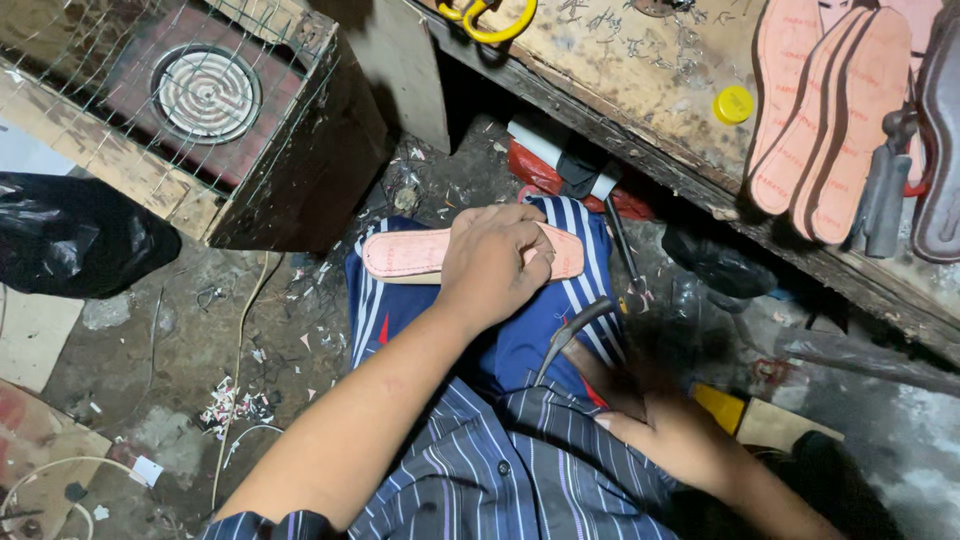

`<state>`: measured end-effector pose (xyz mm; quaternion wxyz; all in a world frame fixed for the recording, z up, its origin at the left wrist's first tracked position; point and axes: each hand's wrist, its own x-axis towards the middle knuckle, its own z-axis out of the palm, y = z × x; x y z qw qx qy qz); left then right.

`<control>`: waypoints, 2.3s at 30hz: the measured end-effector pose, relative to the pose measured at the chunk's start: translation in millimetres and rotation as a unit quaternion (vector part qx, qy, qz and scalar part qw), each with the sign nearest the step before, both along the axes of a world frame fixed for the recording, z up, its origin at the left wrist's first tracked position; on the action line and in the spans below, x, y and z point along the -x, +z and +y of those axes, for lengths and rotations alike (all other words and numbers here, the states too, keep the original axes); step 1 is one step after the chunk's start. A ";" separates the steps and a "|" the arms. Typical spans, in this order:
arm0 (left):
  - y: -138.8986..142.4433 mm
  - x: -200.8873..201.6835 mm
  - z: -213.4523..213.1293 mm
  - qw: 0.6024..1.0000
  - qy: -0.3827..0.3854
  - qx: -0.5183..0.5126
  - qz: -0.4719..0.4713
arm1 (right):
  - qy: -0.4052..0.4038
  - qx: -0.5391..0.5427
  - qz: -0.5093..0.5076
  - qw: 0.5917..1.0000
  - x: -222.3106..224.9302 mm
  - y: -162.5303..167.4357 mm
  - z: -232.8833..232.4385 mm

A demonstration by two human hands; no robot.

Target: The person sits on the floor with a shoe on their lap, folding the upper over the insole and hammering it into place. They use pincers to grip and pull the upper edge, then hammer along the sole edge and press the assembled shoe with their hands.

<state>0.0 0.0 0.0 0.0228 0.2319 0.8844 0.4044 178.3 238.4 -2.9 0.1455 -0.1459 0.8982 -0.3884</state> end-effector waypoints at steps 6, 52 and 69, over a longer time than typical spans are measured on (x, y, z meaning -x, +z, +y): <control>-2.4 2.2 7.8 1.000 -0.003 -0.004 0.013 | -0.288 0.060 -0.329 0.897 3.2 6.9 13.3; 4.6 12.6 -1.5 0.995 -0.092 0.024 0.020 | -0.279 -0.027 -0.056 0.958 42.9 5.6 -13.1; 1.1 9.0 -10.4 0.995 -0.085 0.015 0.043 | -0.369 0.004 -0.102 0.924 37.7 20.4 -30.9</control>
